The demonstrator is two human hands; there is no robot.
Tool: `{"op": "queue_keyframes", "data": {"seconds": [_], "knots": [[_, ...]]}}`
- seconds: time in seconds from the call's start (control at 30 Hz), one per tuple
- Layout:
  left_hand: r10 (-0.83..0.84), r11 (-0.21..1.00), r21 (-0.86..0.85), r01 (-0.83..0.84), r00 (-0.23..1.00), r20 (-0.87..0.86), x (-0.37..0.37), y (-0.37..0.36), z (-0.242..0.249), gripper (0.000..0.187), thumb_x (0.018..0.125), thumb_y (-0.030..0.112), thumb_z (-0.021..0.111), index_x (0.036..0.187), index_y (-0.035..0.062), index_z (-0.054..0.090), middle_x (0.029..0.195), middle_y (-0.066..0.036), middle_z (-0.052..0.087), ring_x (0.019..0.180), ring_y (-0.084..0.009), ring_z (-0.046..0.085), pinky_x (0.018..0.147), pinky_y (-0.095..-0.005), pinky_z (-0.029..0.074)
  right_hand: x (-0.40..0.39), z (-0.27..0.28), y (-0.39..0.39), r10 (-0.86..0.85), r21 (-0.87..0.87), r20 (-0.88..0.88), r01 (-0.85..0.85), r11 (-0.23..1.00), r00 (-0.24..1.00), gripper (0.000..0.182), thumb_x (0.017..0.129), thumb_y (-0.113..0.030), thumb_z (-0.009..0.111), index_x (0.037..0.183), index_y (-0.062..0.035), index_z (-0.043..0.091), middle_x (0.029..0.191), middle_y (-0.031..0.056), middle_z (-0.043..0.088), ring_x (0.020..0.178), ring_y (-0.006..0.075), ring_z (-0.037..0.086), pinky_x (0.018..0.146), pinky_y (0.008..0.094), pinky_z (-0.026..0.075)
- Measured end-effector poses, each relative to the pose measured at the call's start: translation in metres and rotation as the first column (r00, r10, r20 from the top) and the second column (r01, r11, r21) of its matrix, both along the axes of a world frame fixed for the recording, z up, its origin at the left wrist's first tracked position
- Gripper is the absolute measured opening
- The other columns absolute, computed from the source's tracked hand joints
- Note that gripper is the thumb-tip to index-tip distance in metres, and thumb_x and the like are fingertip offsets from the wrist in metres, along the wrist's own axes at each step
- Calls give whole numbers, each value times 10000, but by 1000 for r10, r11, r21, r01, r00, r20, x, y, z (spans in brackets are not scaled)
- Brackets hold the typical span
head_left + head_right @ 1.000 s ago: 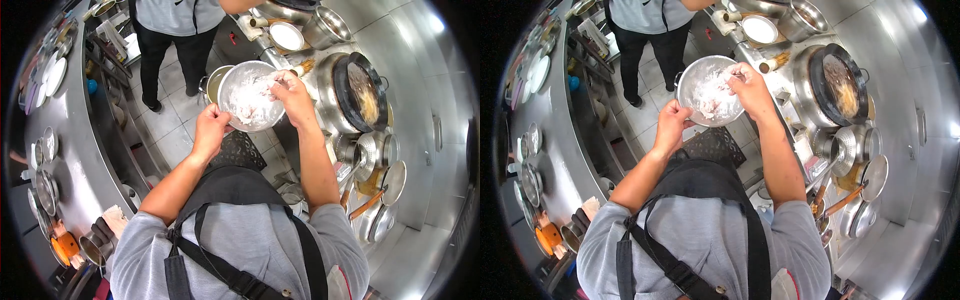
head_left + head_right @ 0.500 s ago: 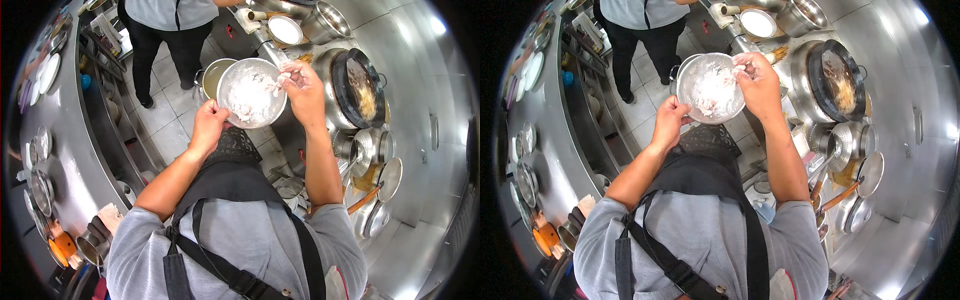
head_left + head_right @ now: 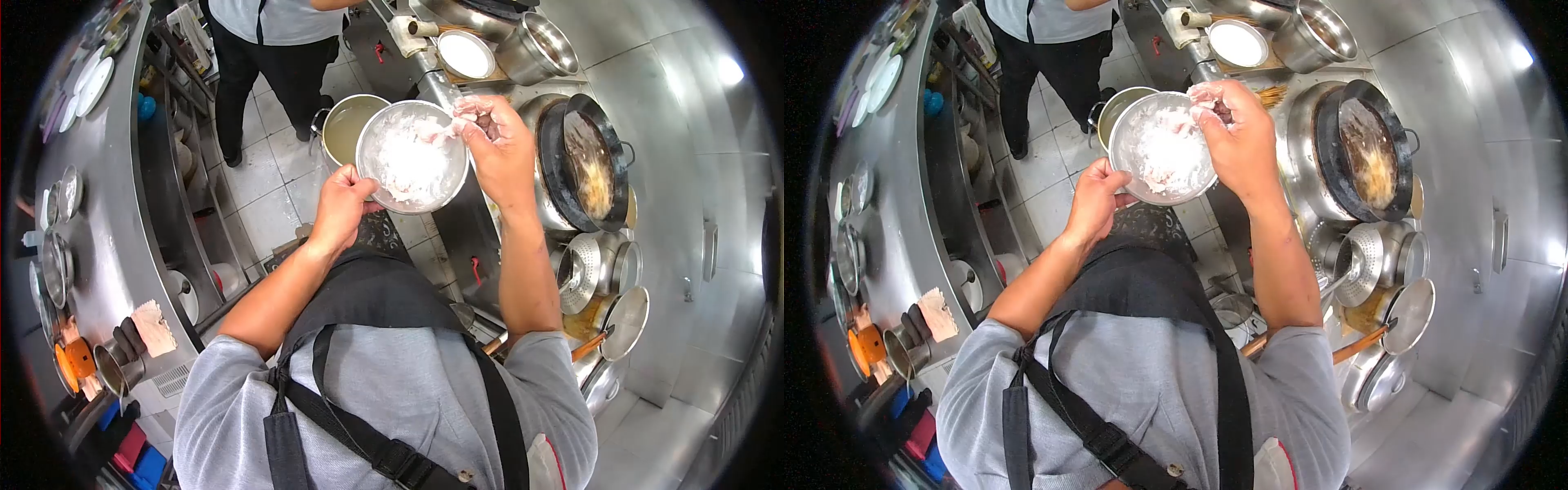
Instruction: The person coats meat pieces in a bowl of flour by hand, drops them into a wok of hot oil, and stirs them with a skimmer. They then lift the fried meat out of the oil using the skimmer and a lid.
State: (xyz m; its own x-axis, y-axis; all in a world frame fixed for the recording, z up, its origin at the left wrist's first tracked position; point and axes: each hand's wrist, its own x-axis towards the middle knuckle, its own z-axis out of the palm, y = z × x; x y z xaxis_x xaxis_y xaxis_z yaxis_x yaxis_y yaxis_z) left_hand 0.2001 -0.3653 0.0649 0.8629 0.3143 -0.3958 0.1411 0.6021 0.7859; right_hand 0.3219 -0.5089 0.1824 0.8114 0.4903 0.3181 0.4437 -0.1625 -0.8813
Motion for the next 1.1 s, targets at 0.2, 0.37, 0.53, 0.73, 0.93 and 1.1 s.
{"op": "queue_keyframes", "data": {"seconds": [0.2, 0.37, 0.53, 0.73, 0.93, 1.1], "knots": [[-7, 1000, 3, 7, 1000, -8, -2, -2, 2, 146, 837, 16, 541, 747, 83, 447, 829, -53, 596, 742, -153, 623, 645, -298, 539, -7, 11, -2, 50, 54, -85, -45, 998, 995, 163, 832, 38, 561, 981, -2, 616, 918, 44, 611, 789, 105, 595, 741, 244, 479], [-20, 1000, 16, 20, 1000, -12, -5, 3, -4, 149, 840, 19, 536, 749, 85, 438, 836, -57, 599, 753, -152, 624, 655, -296, 534, -7, 8, -6, 52, -42, -21, -53, 998, 998, 159, 847, 47, 578, 1002, 19, 597, 927, 38, 624, 856, 89, 580, 780, 236, 467], [-57, 998, -29, 58, 998, 17, -11, 7, 8, 107, 836, 32, 544, 942, 23, 535, 911, -85, 619, 790, -167, 628, 678, -305, 531, 6, 33, -35, -78, 79, 69, 73, 994, 995, 142, 822, 32, 596, 960, 11, 626, 882, 26, 640, 788, 68, 577, 737, 218, 459], [-143, 989, 34, 143, 990, 12, -9, -5, -2, 94, 847, 46, 541, 940, 40, 550, 926, -78, 632, 804, -162, 623, 683, -307, 518, 30, 93, -143, -389, -2, 194, 397, 918, 901, 121, 815, -6, 614, 935, 7, 622, 796, 22, 646, 715, 94, 595, 688, 230, 463], [-169, 986, 0, 169, 985, 20, -2, -20, 1, 72, 855, 40, 531, 923, 52, 550, 918, -73, 644, 782, -150, 621, 670, -316, 525, 82, 71, -270, -605, -299, 229, 647, 702, 763, 96, 782, -16, 621, 879, -18, 627, 741, 51, 634, 633, 97, 574, 580, 249, 443], [-222, 975, 25, 222, 974, 32, 4, -31, 0, 77, 849, 35, 510, 920, 44, 537, 929, -79, 639, 793, -165, 632, 704, -336, 543, 127, -5, -358, -667, -663, 397, 699, 266, 631, 241, 706, -130, 632, 936, -70, 670, 848, 123, 679, 794, 235, 653, 727, 329, 492]]}}
